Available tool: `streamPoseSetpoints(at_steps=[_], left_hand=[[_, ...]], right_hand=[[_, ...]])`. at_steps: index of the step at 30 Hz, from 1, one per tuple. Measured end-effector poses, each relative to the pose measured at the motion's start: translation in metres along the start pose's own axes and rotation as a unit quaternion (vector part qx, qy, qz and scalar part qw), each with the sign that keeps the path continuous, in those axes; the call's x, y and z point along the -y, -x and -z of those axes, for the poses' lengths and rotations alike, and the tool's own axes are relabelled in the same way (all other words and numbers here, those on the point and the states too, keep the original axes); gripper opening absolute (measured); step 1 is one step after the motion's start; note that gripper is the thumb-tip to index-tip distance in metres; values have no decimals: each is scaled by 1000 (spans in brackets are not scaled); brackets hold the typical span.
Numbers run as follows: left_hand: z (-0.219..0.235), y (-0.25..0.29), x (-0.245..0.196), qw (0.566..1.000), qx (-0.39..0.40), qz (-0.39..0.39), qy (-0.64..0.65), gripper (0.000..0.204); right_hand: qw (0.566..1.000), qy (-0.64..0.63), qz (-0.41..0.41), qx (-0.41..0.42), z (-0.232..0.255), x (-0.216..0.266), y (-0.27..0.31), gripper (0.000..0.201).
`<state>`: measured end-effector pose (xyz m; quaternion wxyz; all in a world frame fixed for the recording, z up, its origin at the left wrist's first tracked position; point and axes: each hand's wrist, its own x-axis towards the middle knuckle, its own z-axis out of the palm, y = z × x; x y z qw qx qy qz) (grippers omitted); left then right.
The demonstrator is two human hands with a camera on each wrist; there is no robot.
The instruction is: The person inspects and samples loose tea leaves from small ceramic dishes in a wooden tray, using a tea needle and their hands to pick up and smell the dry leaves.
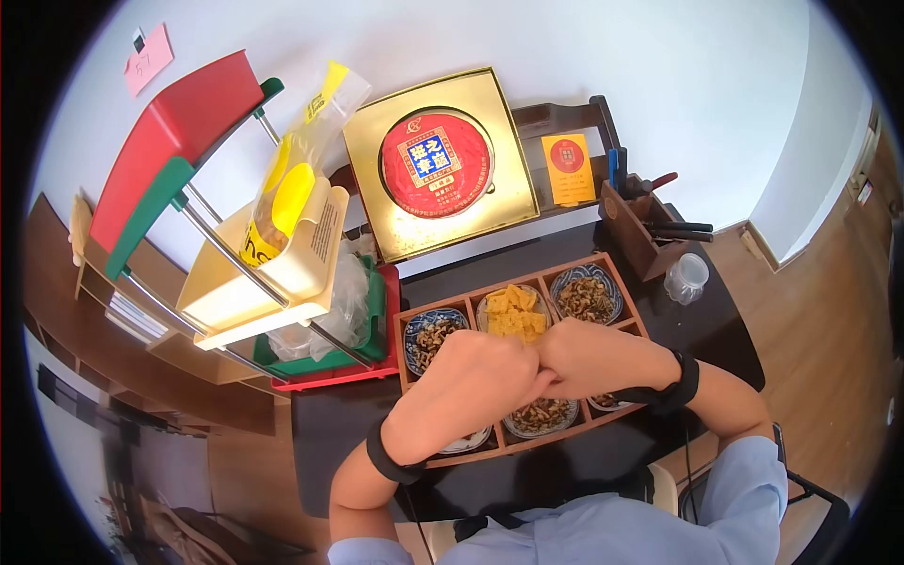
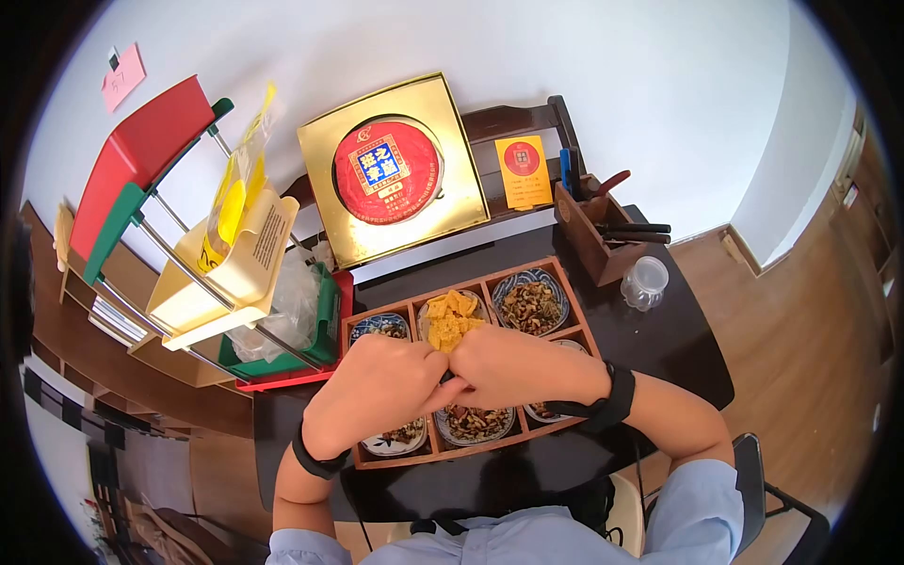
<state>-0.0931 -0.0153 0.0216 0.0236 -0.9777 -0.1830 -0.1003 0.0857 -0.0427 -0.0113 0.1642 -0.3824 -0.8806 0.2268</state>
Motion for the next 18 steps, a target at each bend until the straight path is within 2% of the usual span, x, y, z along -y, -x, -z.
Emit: streamPoseSetpoints(at_steps=[4, 6, 10, 13, 15, 18], left_hand=[[3, -2, -1, 1000, -8, -7, -1, 31], [14, -1, -4, 1000, -15, -9, 8, 30], [10, 3, -4, 999, -23, -26, 24, 30], [0, 1, -1, 999, -27, -2, 26, 30], [6, 1, 0, 1000, -17, 6, 22, 30], [15, 1, -3, 999, -40, 1, 36, 30]], right_hand=[[999, 27, -21, 20, 9, 7, 3, 21], [1000, 18, 2, -21, 12, 13, 4, 24], [999, 2, 15, -29, 3, 12, 6, 24], [998, -35, -33, -41, -3, 7, 4, 25], [999, 27, -21, 8, 5, 8, 1, 20], [1000, 8, 2, -23, 12, 17, 3, 21]])
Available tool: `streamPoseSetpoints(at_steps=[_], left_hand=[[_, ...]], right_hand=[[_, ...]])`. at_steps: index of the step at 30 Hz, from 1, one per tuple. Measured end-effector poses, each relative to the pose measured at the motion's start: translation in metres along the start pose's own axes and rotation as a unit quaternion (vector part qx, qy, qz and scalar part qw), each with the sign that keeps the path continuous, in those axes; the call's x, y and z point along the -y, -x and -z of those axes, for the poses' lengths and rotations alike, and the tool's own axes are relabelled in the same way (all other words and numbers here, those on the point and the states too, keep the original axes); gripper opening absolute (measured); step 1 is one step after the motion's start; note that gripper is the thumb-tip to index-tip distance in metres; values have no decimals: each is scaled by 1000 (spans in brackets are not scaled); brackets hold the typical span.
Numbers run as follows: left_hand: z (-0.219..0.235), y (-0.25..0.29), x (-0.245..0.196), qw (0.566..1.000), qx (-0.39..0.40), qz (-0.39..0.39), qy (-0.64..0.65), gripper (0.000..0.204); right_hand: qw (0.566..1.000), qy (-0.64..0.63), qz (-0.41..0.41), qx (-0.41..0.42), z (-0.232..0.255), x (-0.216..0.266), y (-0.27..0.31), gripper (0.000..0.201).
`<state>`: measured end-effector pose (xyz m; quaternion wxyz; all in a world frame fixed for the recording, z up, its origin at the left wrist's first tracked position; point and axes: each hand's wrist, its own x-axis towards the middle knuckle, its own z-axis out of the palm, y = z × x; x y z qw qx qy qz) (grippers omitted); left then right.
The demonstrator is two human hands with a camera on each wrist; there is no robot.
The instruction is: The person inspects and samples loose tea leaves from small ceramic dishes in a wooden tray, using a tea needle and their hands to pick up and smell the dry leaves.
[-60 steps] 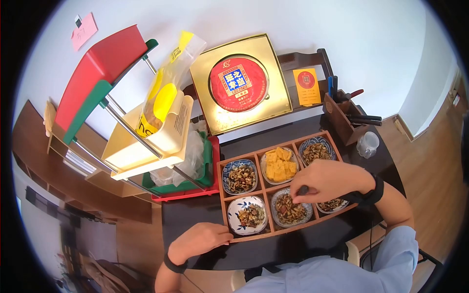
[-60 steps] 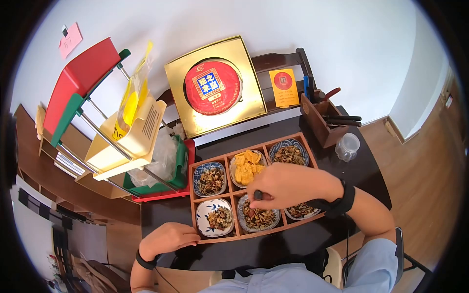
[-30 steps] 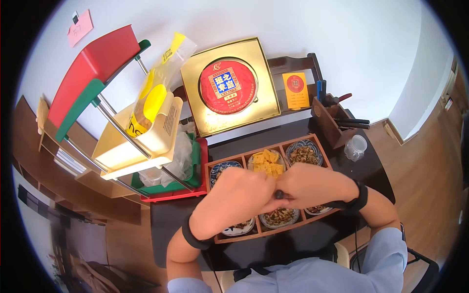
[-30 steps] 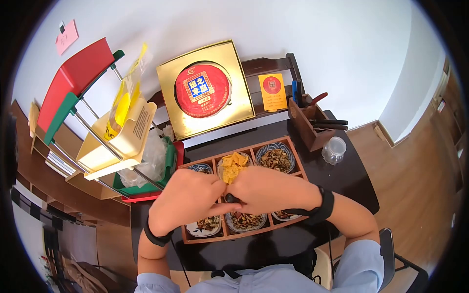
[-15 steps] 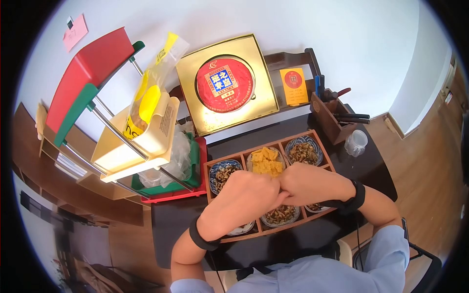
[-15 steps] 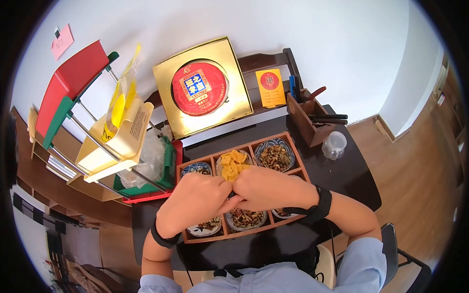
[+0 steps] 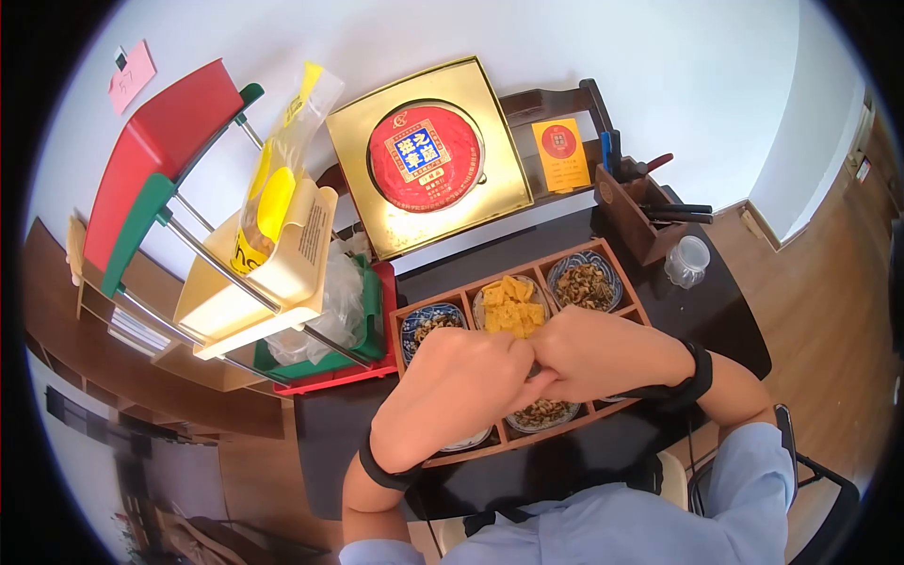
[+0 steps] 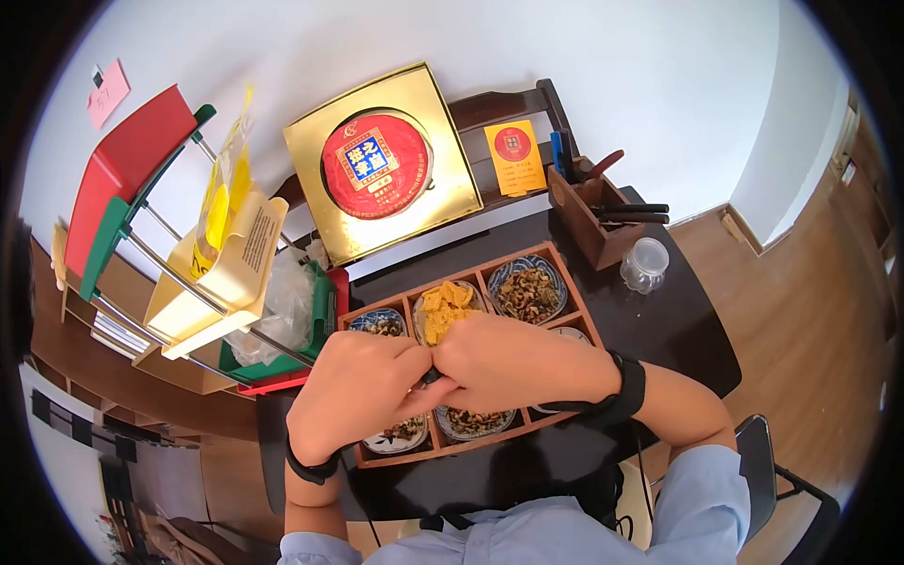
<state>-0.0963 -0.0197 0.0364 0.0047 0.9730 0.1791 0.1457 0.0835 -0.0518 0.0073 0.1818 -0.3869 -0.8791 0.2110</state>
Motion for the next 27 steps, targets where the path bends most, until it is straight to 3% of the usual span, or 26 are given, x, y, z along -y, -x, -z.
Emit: streamPoseSetpoints(at_steps=[4, 6, 12, 15, 21, 27], left_hand=[[-12, 2, 3, 999, 44, 1, -6, 31], [-17, 0, 8, 1000, 20, 6, 5, 31], [-2, -4, 2, 1000, -25, 3, 1, 31], [-19, -3, 8, 1000, -10, 14, -3, 31], [-9, -8, 7, 1000, -24, 17, -3, 31], [-24, -8, 12, 999, -21, 33, 6, 30]], right_hand=[[1000, -8, 7, 2, -15, -8, 1, 24], [999, -26, -32, -19, -15, -11, 0, 23], [1000, -7, -18, -11, 3, -3, -1, 22], [998, -19, -17, -51, -15, -16, -2, 21], [998, 19, -18, -48, 0, -8, -3, 21], [998, -16, -23, -56, -16, -25, -2, 22]])
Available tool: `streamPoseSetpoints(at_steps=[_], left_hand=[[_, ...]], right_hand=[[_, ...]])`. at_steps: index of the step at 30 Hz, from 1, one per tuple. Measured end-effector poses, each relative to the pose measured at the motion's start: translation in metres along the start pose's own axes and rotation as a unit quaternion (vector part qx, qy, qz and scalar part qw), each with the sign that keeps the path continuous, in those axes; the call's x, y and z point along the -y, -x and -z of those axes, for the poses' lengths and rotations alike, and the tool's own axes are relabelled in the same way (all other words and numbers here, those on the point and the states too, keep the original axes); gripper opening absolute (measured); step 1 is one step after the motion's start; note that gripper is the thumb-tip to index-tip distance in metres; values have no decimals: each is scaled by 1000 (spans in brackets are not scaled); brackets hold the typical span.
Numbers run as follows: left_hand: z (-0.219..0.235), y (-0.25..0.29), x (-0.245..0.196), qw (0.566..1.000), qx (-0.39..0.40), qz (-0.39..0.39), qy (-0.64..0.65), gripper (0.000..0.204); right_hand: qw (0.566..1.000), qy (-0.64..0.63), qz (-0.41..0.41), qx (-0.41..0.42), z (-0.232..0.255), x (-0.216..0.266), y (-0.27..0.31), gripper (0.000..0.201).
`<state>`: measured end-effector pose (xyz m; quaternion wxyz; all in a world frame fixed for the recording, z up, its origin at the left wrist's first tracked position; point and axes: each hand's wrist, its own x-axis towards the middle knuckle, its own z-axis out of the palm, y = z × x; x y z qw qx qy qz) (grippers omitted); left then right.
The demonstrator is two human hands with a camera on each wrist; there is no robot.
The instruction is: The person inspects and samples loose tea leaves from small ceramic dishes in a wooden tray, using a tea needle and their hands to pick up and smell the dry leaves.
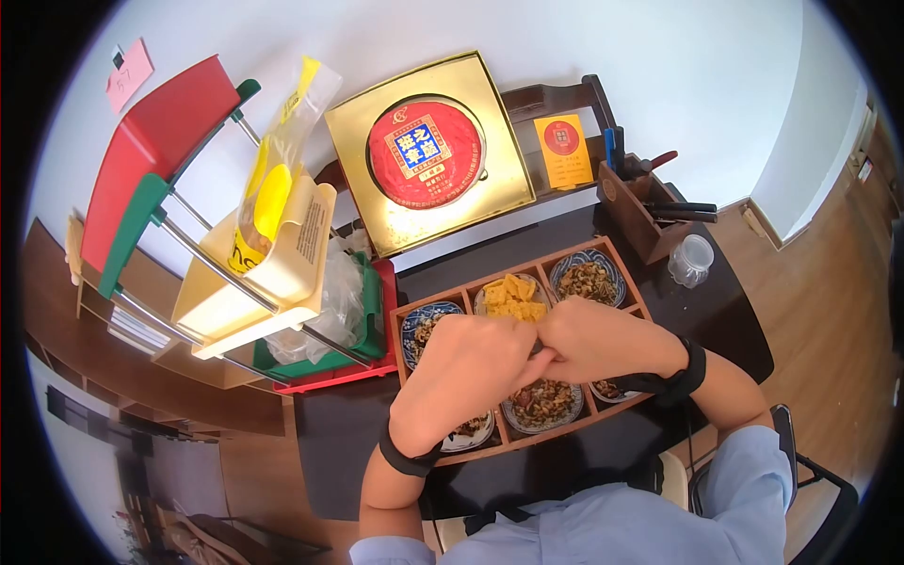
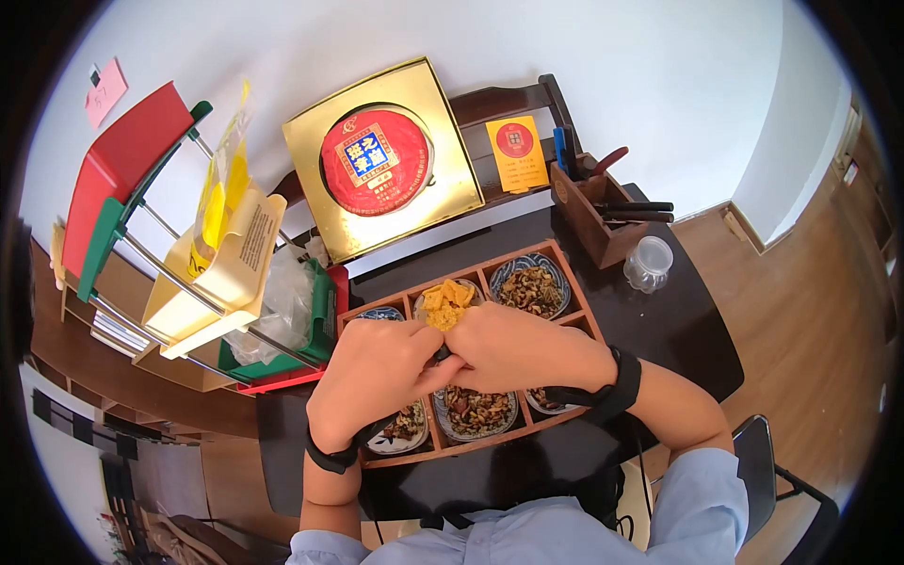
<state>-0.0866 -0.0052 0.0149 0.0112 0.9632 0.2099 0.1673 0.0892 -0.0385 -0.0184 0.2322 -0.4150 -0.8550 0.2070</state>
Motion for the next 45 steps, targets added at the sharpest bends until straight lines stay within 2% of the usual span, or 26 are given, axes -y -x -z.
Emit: streamPoseSetpoints(at_steps=[6, 9, 13, 16, 18, 22, 24, 27, 30, 34, 36, 37, 40, 42, 45], left_hand=[[17, 4, -10, 1000, -13, -11, 6, 29], [2, 9, -6, 1000, 11, -12, -3, 30], [5, 8, -6, 1000, 13, -13, -3, 30], [13, 8, -10, 1000, 2, -12, -15, 29], [10, 12, -12, 1000, -4, -17, -1, 29], [4, 10, -9, 1000, 7, -8, 6, 29], [8, 9, -10, 1000, 11, -14, -8, 29], [16, 8, -14, 1000, 14, -8, -12, 29], [2, 12, -10, 1000, 14, -13, -1, 29], [4, 11, -8, 1000, 7, -16, -1, 29], [12, 9, -12, 1000, 4, -10, -15, 29], [12, 10, -13, 1000, 3, -10, -16, 29], [8, 13, -12, 1000, -4, -17, 3, 29], [1, 14, -9, 1000, 14, -14, 2, 29], [1, 13, -9, 1000, 22, -11, -10, 29]], right_hand=[[999, 14, 11, 31, 17, 22, 1, 21], [999, 15, 5, 51, -1, 8, 3, 18], [997, 44, 0, 59, 6, 12, 1, 18], [999, 23, 27, 22, 9, 17, 1, 21], [997, 40, 8, 68, 8, 20, 4, 18], [998, 15, -17, 52, -1, 13, 6, 18], [997, 52, 5, 48, 6, 16, 4, 19], [998, 36, 14, 48, 13, 23, 4, 18], [996, 46, 9, 72, -1, 13, 6, 18], [998, 30, -3, 64, 2, 14, 4, 17], [999, 33, 36, 10, 6, 18, 2, 23], [999, 34, 36, 9, 5, 18, 3, 23], [999, 14, 24, 16, -1, 16, 6, 23], [997, 3, -19, 70, -5, 13, 7, 18], [997, 36, -3, 74, -1, 13, 5, 18]])
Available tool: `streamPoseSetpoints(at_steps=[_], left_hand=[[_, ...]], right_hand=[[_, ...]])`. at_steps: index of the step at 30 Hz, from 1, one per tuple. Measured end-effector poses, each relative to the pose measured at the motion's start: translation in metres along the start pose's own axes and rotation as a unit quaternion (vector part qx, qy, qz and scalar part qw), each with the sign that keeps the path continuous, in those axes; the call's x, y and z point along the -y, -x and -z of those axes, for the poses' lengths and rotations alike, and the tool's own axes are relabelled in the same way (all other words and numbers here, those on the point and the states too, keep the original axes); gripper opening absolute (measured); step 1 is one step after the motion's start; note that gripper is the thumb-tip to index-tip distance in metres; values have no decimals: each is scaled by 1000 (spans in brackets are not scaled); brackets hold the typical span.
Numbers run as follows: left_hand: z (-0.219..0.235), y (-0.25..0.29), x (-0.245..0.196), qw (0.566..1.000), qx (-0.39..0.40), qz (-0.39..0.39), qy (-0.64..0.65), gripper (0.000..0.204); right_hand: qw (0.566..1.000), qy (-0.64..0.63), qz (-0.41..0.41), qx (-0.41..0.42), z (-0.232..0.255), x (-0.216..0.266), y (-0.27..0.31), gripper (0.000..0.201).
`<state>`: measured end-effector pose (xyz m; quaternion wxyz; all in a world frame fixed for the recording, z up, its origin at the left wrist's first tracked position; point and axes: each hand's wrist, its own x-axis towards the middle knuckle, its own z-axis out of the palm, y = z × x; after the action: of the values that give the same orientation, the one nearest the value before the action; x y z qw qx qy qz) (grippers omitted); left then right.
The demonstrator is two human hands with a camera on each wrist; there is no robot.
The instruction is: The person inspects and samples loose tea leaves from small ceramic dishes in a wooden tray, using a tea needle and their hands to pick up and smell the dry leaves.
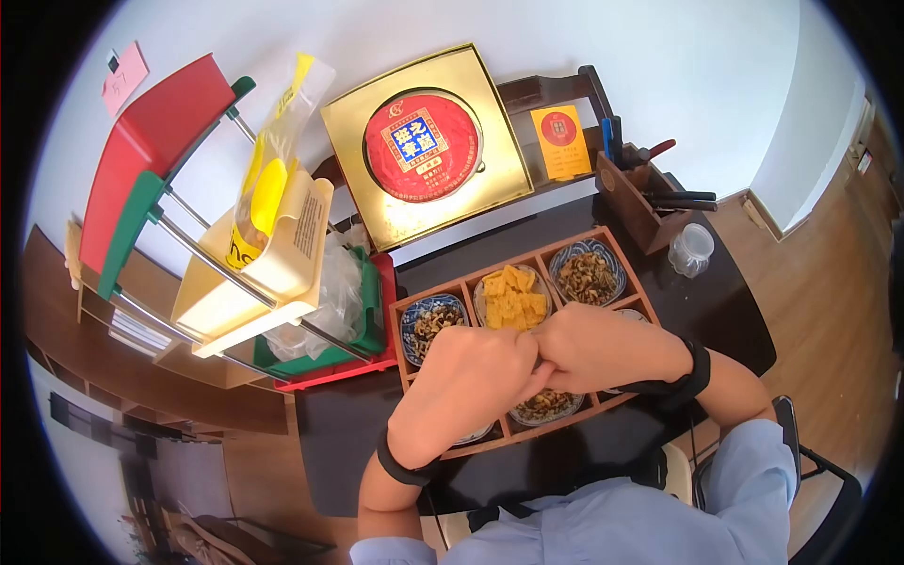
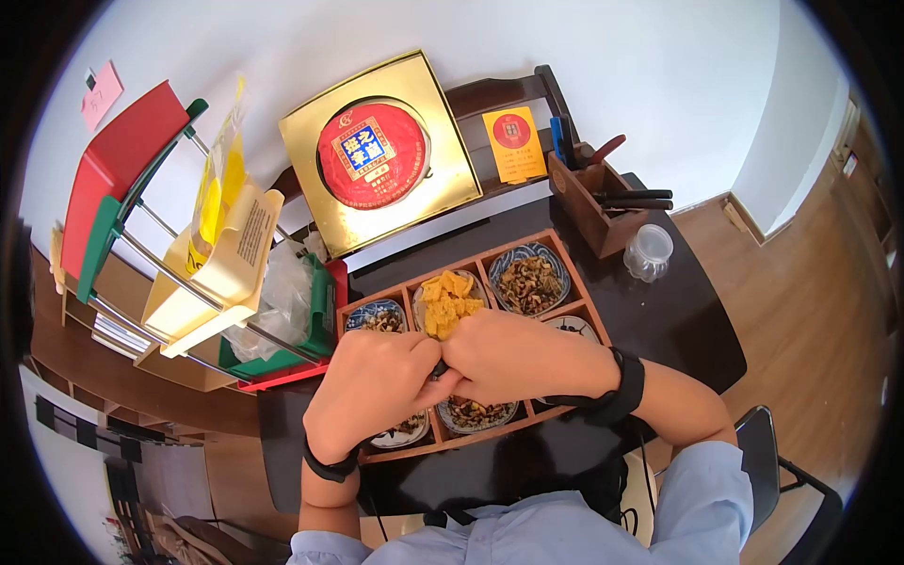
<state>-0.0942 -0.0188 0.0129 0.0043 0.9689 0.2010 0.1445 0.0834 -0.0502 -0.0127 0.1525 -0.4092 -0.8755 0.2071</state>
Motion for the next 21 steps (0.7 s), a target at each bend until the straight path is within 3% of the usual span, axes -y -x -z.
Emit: streamPoseSetpoints(at_steps=[7, 10, 12, 21], left_hand=[[2, -2, -4, 1000, -26, -4, 13, 29], [-3, -3, -2, 1000, -24, 4, 2, 29], [3, -4, -3, 1000, -21, 0, -6, 29], [-3, -6, -1, 999, -29, 8, -19, 30]], right_hand=[[1000, -6, 11, -26, 4, 3, 3, 18], [1000, -4, -23, 0, 2, -1, 2, 17], [998, -8, 4, -57, 5, 3, 2, 22], [998, -24, -3, -66, 2, -3, -1, 21]])
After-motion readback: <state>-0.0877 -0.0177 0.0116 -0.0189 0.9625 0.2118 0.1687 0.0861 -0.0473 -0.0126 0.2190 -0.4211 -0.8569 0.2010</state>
